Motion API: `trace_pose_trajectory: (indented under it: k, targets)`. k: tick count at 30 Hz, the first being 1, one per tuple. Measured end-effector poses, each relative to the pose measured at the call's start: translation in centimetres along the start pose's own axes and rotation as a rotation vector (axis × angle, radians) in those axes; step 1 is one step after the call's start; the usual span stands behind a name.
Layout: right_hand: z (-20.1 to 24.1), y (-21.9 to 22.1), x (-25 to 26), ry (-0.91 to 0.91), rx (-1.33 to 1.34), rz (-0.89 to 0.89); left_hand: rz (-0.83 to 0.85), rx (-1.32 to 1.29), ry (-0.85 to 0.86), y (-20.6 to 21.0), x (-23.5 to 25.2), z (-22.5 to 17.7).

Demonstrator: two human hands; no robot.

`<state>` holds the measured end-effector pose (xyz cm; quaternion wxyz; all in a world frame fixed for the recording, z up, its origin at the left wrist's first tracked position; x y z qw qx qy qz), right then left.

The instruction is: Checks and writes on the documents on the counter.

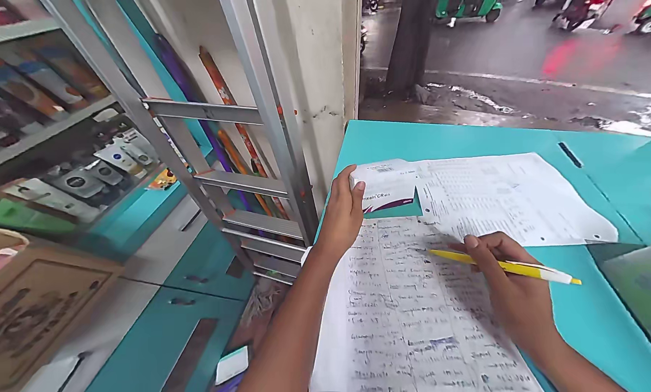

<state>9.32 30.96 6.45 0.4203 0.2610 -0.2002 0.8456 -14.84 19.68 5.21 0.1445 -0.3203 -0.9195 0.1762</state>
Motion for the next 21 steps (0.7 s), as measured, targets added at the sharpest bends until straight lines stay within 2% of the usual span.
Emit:
trace_pose_trajectory:
  k: [3,6,13,16,18,21]
  targets:
    - [-0.2,0.2,-0.1,0.023,-0.015,0.032,0.146,0.031,0.012,0.6,0.1,-0.1]
    - [-0.4,0.2,-0.1,0.054,-0.033,0.045,0.200,0.047,0.011,0.8,0.3,0.2]
    - [0.2,0.5,-0.2,0.088,-0.019,0.044,0.091,0.175,0.103,-1.1,-0.3,-1.6]
    - [1.3,0.2,0.4,0.070,-0.010,0.041,0.003,0.061,0.182,-3.3,-1.4,-5.8]
    - [2.7,-0.3,1.0,0.042,-0.006,0.039,0.022,-0.113,0.243,-4.9,-3.0,-10.2]
    - [4.5,-1.1,1.1,0.041,0.023,0.020,0.271,-0.435,0.402,-7.1,-7.2,-18.5]
Point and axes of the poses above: each hand's wrist, its own x-axis towards the middle knuckle, its own y-axis out of the palm, z = x × y, the point moved 9 cm from there along x, towards the middle knuckle, and after that the axes turned 10 degrees about -y, right-handed, at the moved point
